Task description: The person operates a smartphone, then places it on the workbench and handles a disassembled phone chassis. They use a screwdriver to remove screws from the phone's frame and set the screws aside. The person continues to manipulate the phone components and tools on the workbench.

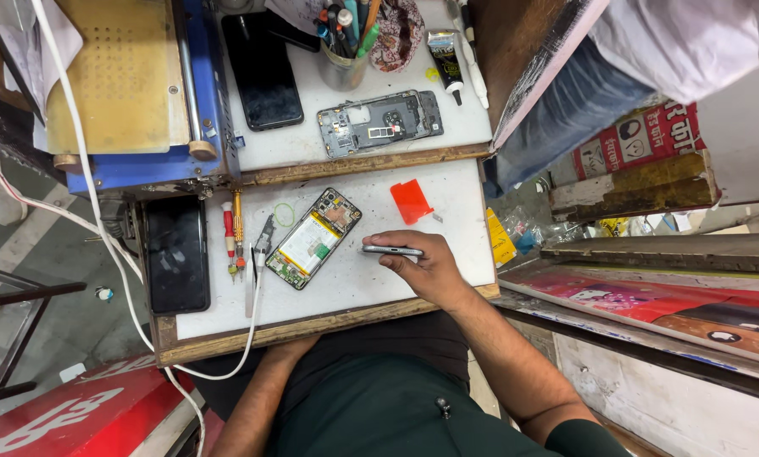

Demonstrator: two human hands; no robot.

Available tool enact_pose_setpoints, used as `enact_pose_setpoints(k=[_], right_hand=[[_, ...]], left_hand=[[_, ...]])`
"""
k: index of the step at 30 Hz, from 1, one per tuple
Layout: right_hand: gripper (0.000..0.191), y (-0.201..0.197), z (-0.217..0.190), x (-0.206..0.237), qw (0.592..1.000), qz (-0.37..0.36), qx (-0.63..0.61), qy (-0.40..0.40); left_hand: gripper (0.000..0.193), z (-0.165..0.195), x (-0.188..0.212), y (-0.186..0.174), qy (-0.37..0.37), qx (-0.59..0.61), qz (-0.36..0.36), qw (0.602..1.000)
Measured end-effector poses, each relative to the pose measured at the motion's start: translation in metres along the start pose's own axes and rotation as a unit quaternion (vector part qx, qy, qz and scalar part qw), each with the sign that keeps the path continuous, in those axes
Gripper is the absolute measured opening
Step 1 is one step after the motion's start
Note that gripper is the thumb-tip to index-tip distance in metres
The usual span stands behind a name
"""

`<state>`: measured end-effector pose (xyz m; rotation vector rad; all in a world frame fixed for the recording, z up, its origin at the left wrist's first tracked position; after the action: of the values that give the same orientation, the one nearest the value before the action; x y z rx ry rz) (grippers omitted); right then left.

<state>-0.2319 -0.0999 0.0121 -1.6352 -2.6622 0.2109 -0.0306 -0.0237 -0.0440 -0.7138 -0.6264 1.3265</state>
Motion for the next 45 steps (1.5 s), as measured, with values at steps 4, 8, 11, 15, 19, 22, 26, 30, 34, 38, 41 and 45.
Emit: enact_pose_setpoints(k=[4,8,11,15,19,22,26,30,34,38,41,45], right_hand=[[0.031,0.002,-0.003,0.001,1.000,-0.003,-0.030,-0.009],[0.032,0.002,-0.003,0.001,1.000,-0.002,-0.020,-0.012],[0.031,0.001,-0.002,0.000,1.000,-0.002,-0.013,-0.014],[0.031,0.002,-0.001,-0.002,1.000,-0.007,-0.006,-0.017],[0.030,0.002,0.001,-0.003,1.000,-0.007,-0.025,-0.010],[0.030,0.001,0.003,-0.002,1.000,-0.006,-0.022,-0.007],[0.030,0.001,0.003,-0.002,1.000,-0.008,-0.015,-0.008],[0.029,0.001,0.003,-0.003,0.999,-0.006,-0.035,-0.010],[0.029,0.000,0.004,-0.003,1.000,-0.002,-0.015,-0.004],[0.030,0.001,0.004,-0.004,1.000,-0.001,-0.015,-0.007],[0.030,0.001,0.002,-0.006,1.000,-0.006,-0.003,-0.007],[0.031,0.000,0.001,-0.008,1.000,-0.010,-0.001,-0.001]], left_hand=[[0.061,0.005,-0.008,-0.001,-0.002,-0.063,-0.020,0.998],[0.059,0.003,-0.010,-0.001,-0.049,-0.033,-0.059,0.997],[0.061,-0.001,-0.009,0.001,-0.061,-0.029,-0.068,0.995],[0.065,-0.011,-0.008,0.007,-0.081,-0.008,-0.075,0.994],[0.065,-0.013,-0.009,0.009,-0.069,-0.018,-0.068,0.995],[0.065,-0.014,-0.011,0.010,-0.060,-0.022,-0.065,0.996],[0.064,-0.013,-0.011,0.013,-0.049,-0.031,-0.067,0.996],[0.061,-0.010,-0.006,0.018,-0.047,-0.025,-0.090,0.995],[0.052,-0.016,0.021,0.038,-0.150,-0.041,-0.285,0.946],[0.059,-0.008,0.041,0.036,-0.133,0.063,-0.323,0.935],[0.059,-0.004,0.051,0.031,-0.094,0.116,-0.337,0.929],[0.059,0.001,0.057,0.021,-0.062,0.144,-0.345,0.926]])
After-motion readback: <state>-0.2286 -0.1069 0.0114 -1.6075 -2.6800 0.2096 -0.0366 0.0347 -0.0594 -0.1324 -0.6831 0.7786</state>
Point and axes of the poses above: each hand's wrist, its own x-axis away from the middle knuckle, its own y-axis out of the palm, z = x × y, the point moved 6 cm from there along -x, towards the middle knuckle, and after that the axes turned 2 degrees about -x, right-handed, at the moved point
